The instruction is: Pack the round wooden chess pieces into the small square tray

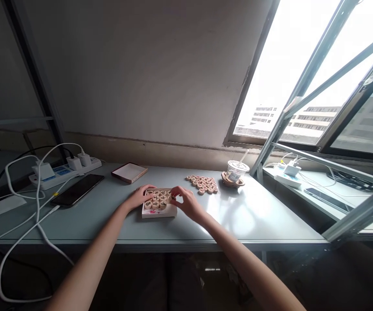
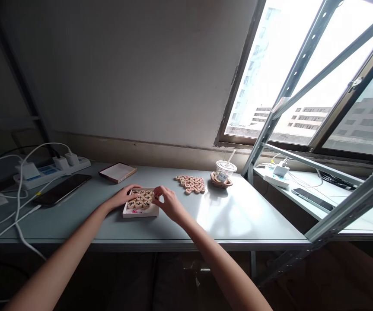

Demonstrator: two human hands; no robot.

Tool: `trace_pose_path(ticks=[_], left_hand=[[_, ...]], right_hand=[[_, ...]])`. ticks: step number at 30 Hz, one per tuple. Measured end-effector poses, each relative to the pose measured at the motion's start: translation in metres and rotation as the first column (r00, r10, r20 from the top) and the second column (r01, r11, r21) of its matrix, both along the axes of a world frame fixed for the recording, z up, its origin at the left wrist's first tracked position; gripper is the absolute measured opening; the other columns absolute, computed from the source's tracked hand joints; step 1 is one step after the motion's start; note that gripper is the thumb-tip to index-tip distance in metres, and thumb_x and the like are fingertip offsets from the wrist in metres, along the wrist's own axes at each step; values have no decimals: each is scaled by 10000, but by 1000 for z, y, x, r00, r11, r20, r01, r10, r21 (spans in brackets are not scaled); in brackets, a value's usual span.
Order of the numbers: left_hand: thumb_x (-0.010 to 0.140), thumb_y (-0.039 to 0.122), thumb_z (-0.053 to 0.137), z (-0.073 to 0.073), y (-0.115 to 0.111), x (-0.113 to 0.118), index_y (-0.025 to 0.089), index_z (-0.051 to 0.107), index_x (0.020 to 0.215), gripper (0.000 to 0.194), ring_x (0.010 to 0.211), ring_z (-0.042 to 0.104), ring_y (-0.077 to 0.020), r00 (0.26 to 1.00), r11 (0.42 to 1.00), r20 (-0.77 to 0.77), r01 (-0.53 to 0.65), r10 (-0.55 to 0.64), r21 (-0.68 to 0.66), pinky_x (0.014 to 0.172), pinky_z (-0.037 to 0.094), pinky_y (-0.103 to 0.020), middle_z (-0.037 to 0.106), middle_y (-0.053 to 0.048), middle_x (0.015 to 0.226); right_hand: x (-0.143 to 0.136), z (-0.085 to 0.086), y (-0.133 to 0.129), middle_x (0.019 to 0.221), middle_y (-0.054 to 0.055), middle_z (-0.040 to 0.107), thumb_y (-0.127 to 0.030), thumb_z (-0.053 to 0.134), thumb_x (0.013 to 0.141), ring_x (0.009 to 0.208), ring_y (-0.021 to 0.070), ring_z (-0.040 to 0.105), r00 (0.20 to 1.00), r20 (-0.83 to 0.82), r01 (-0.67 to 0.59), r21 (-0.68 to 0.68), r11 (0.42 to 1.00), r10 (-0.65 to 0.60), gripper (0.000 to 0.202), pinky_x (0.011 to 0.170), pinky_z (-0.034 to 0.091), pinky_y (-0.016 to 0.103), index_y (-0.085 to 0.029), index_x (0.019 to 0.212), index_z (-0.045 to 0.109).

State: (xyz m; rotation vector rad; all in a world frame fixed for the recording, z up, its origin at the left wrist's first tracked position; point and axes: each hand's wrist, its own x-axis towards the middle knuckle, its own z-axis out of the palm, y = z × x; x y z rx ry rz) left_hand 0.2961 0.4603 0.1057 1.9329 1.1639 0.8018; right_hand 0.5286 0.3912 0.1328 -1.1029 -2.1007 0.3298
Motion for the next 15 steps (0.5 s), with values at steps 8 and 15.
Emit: trace_pose_path(ticks=[8, 15], left_hand=[[705, 445, 549, -1, 0, 0, 208, 555, 1093, 455, 1113, 489, -280, 1000, 1000, -24, 4, -3, 23, 914, 418, -391, 560, -84, 1169], [700, 463, 549, 0, 0, 0, 216, 557, 1089, 461, 1110, 493, -280, 1000, 1000, -24, 12, -11, 17, 906, 426, -386, 562, -79, 1171]], right_hand=[[-7, 4, -16, 1030, 74, 574, -240, 490, 871, 989, 203, 493, 921, 383, 13, 146, 989, -68, 134, 854, 395, 370, -215, 957, 590], [-4, 6, -31, 1133, 63, 575, -361, 425, 902, 1093, 231, 438, 868, 472, 32, 253, 967, -152, 245, 988, 238, 458, -253, 1000, 621]])
